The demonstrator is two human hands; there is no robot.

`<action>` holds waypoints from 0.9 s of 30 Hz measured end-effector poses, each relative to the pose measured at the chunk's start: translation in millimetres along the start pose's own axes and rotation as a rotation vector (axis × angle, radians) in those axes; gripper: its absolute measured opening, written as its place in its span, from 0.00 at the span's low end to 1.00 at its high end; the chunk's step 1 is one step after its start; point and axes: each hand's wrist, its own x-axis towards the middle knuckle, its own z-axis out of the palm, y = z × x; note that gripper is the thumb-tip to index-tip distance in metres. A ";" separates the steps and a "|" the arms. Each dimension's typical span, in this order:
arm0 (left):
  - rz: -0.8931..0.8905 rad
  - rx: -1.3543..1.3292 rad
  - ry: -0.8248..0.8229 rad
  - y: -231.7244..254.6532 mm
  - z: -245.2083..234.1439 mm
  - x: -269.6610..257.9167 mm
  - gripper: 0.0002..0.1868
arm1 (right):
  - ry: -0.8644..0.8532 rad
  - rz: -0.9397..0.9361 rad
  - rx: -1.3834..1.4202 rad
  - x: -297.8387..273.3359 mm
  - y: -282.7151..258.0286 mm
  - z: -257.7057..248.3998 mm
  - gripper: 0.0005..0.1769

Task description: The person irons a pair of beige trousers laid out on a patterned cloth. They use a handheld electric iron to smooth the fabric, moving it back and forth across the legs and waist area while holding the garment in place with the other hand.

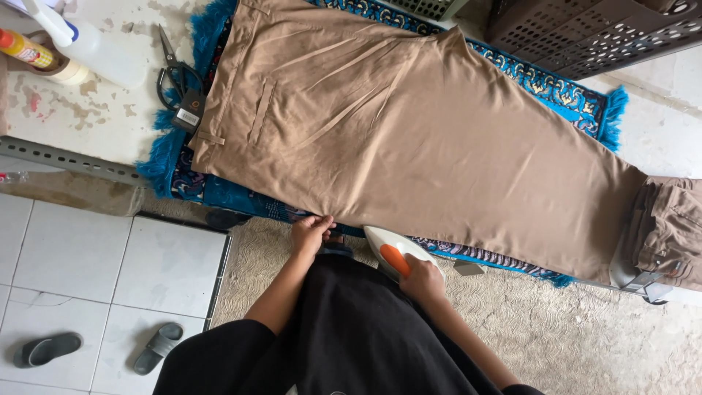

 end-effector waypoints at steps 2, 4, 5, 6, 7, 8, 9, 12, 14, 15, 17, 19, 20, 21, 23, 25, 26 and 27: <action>-0.003 -0.009 0.003 4.6 -1.0 -3.9 0.13 | -0.004 -0.007 0.011 2.5 -2.8 -0.4 0.25; -0.002 -0.015 -0.001 5.9 0.4 -2.6 0.13 | -0.003 -0.010 0.027 6.9 -12.1 -0.8 0.24; 0.003 -0.015 -0.004 4.6 1.6 0.3 0.13 | 0.019 -0.047 0.015 10.2 -20.4 -1.0 0.24; 0.000 -0.013 -0.004 0.3 0.4 -0.7 0.14 | 0.033 -0.083 0.003 9.6 -27.9 1.4 0.23; -0.004 -0.010 -0.003 -0.1 1.5 0.7 0.14 | 0.028 -0.081 0.004 9.1 -33.2 -5.2 0.23; -0.003 -0.022 -0.008 -1.5 1.8 1.2 0.13 | 0.009 -0.076 0.019 7.9 -38.4 -11.1 0.22; -0.003 -0.033 -0.013 -2.8 1.9 1.6 0.12 | -0.011 -0.072 0.034 6.6 -43.8 -17.2 0.22; 0.011 -0.031 -0.008 -10.2 0.9 5.9 0.12 | -0.025 -0.033 0.039 -5.1 -33.0 -32.7 0.22; 0.008 -0.033 -0.012 -2.7 1.4 3.3 0.12 | -0.037 0.005 0.026 -0.9 -9.5 -19.3 0.24; 0.000 -0.032 -0.016 -0.8 0.1 0.0 0.13 | -0.052 0.044 0.013 0.0 2.5 -11.4 0.25; 0.001 -0.028 -0.009 0.3 -2.3 -4.5 0.12 | -0.057 0.039 0.011 0.9 4.6 -5.8 0.25; 0.011 -0.019 -0.025 3.4 0.2 -1.5 0.11 | -0.046 0.050 0.019 4.5 -3.0 -8.3 0.25; 0.013 -0.019 -0.021 2.1 0.1 -1.2 0.11 | -0.028 0.021 0.024 4.2 -11.5 -11.3 0.24; 0.016 -0.018 -0.016 0.7 0.3 -1.0 0.12 | -0.010 -0.009 0.028 4.0 -19.6 -14.3 0.23; 0.012 -0.019 -0.020 1.0 0.5 -0.4 0.12 | 0.012 -0.052 0.047 8.5 -35.6 -12.8 0.23; 0.006 -0.019 -0.021 1.7 -0.1 -1.8 0.12 | 0.032 -0.097 0.064 11.2 -42.7 -12.4 0.22; 0.004 -0.024 -0.017 2.8 -0.2 -2.2 0.11 | 0.031 -0.102 0.054 12.4 -41.9 -12.8 0.22; 0.001 -0.029 -0.012 3.9 -0.4 -2.5 0.11 | 0.029 -0.108 0.044 13.6 -41.2 -13.1 0.22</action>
